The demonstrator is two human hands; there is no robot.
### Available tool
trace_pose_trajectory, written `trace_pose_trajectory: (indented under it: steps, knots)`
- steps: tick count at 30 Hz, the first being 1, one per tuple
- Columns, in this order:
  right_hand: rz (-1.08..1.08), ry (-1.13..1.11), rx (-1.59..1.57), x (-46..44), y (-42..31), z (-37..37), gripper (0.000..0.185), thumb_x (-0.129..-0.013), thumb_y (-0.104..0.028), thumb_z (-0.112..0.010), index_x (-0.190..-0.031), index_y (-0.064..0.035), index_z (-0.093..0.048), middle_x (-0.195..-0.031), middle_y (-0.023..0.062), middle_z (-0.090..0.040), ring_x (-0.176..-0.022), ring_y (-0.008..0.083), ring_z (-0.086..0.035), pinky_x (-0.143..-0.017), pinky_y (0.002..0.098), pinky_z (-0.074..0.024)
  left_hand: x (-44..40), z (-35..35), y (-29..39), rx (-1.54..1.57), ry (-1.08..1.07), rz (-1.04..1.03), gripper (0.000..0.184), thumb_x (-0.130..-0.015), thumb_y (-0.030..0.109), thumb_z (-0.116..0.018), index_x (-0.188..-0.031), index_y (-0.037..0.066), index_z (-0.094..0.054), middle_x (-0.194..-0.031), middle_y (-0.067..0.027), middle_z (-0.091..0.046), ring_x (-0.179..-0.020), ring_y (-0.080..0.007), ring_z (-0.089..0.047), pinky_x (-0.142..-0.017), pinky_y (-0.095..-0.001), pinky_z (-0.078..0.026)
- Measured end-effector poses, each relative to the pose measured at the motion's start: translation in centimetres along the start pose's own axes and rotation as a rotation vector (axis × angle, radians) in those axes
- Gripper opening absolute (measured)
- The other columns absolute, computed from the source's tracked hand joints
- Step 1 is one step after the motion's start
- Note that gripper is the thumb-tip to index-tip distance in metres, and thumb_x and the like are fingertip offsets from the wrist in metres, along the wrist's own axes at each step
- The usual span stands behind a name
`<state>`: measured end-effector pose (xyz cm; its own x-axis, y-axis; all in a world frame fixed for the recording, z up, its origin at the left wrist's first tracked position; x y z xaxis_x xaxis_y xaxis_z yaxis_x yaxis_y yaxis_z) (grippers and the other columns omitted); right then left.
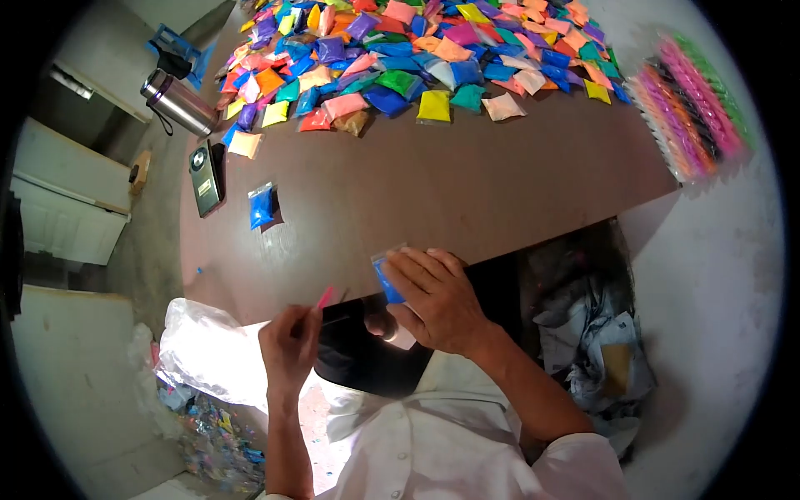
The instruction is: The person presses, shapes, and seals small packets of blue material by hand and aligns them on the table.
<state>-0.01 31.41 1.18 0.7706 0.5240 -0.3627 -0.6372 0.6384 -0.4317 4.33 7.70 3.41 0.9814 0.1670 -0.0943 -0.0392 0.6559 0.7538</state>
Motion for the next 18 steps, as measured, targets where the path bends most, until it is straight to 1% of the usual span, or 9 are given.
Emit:
trace_pose_trajectory:
  steps: [3, 5, 6, 8, 9, 13, 15, 16, 18]
  knots:
    - [-0.014, 0.019, -0.017, -0.3, 0.2, -0.2, 0.055, -0.096, -0.033, -0.074, -0.143, -0.0074, -0.063, -0.148, 0.0119, -0.063, -0.140, 0.0293, -0.055, -0.119, 0.0476, -0.0350, -1.9, -1.1, -0.2, -0.019, 0.032, -0.032, 0.009, -0.098, 0.006, -0.074, -0.094, -0.002, -0.073, -0.067, -0.0104, -0.066, -0.059, -0.0127, -0.060, -0.056, -0.0287, -0.046]
    - [-0.015, 0.025, -0.017, -0.5, 0.2, -0.1, 0.054, -0.096, -0.032, -0.075, -0.143, -0.0074, -0.064, -0.147, 0.0117, -0.063, -0.140, 0.0292, -0.056, -0.118, 0.0475, -0.0352, -2.6, -2.9, 0.8, -0.060, -0.001, -0.124, 0.009, -0.096, 0.006, -0.074, -0.092, -0.002, -0.074, -0.071, -0.0139, -0.070, -0.060, -0.0210, -0.068, -0.059, -0.0334, -0.051]
    - [-0.023, 0.030, -0.018, -0.4, 0.3, 0.0, 0.054, -0.096, -0.032, -0.075, -0.143, -0.0075, -0.064, -0.147, 0.0116, -0.064, -0.139, 0.0290, -0.056, -0.118, 0.0474, -0.0354, -2.5, -3.2, 1.0, -0.057, -0.003, -0.124, 0.009, -0.096, 0.006, -0.074, -0.092, -0.002, -0.074, -0.071, -0.0139, -0.070, -0.060, -0.0210, -0.068, -0.059, -0.0334, -0.051]
    - [-0.033, 0.036, -0.019, -0.3, 0.5, 0.1, 0.054, -0.095, -0.031, -0.076, -0.142, -0.0073, -0.064, -0.146, 0.0117, -0.064, -0.139, 0.0290, -0.056, -0.117, 0.0473, -0.0355, -2.0, -4.8, 1.8, 0.000, -0.222, -0.151, 0.010, -0.094, 0.007, -0.075, -0.089, -0.001, -0.074, -0.074, -0.0162, -0.072, -0.064, -0.0291, -0.072, -0.063, -0.0376, -0.055]
    - [-0.040, 0.041, -0.026, -0.3, 0.6, 0.1, 0.054, -0.095, -0.031, -0.076, -0.142, -0.0071, -0.065, -0.146, 0.0118, -0.064, -0.138, 0.0290, -0.057, -0.117, 0.0473, -0.0356, -1.5, -5.1, 2.9, -0.077, -0.305, -0.287, 0.009, -0.094, 0.008, -0.075, -0.089, 0.000, -0.074, -0.074, -0.0153, -0.073, -0.064, -0.0285, -0.072, -0.063, -0.0377, -0.055]
    - [-0.045, 0.065, -0.040, -0.2, 0.5, -0.2, 0.055, -0.094, -0.030, -0.077, -0.141, -0.0069, -0.065, -0.146, 0.0123, -0.064, -0.138, 0.0295, -0.057, -0.117, 0.0471, -0.0356, -0.9, -4.8, 3.1, -0.076, -0.409, -0.247, 0.008, -0.093, 0.008, -0.076, -0.090, 0.001, -0.076, -0.075, -0.0162, -0.073, -0.065, -0.0267, -0.074, -0.062, -0.0376, -0.055]
    - [-0.052, 0.084, -0.062, -0.3, 0.6, -0.1, 0.056, -0.093, -0.031, -0.078, -0.142, -0.0065, -0.065, -0.146, 0.0126, -0.064, -0.138, 0.0296, -0.057, -0.117, 0.0469, -0.0359, -2.3, -2.5, 2.6, 0.108, -0.238, -0.034, 0.009, -0.096, 0.008, -0.075, -0.092, 0.000, -0.076, -0.072, -0.0139, -0.071, -0.063, -0.0190, -0.070, -0.060, -0.0337, -0.053]
    - [-0.051, 0.085, -0.061, -0.4, 0.5, 0.2, 0.056, -0.093, -0.031, -0.078, -0.142, -0.0065, -0.065, -0.146, 0.0126, -0.064, -0.138, 0.0296, -0.057, -0.117, 0.0469, -0.0359, -2.5, -2.1, 2.1, 0.109, -0.237, -0.035, 0.009, -0.096, 0.008, -0.075, -0.092, 0.000, -0.076, -0.072, -0.0139, -0.071, -0.063, -0.0190, -0.070, -0.060, -0.0337, -0.053]
    - [-0.033, 0.037, -0.005, -0.5, 0.2, 0.3, 0.057, -0.092, -0.031, -0.079, -0.142, -0.0061, -0.065, -0.147, 0.0130, -0.064, -0.137, 0.0298, -0.057, -0.116, 0.0466, -0.0367, -3.3, -0.9, 0.6, 0.040, -0.082, -0.064, 0.014, -0.099, 0.009, -0.074, -0.092, -0.003, -0.074, -0.069, -0.0105, -0.068, -0.062, -0.0115, -0.062, -0.059, -0.0290, -0.049]
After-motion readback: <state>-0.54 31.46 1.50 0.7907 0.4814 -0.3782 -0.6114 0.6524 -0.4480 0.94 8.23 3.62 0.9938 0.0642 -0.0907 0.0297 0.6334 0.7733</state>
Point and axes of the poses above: each hand's wrist, its own x-axis away from the middle knuckle, its own z-axis out of the back of the hand, y = z × x, the point moved 6 cm from there along -x, towards the middle knuckle
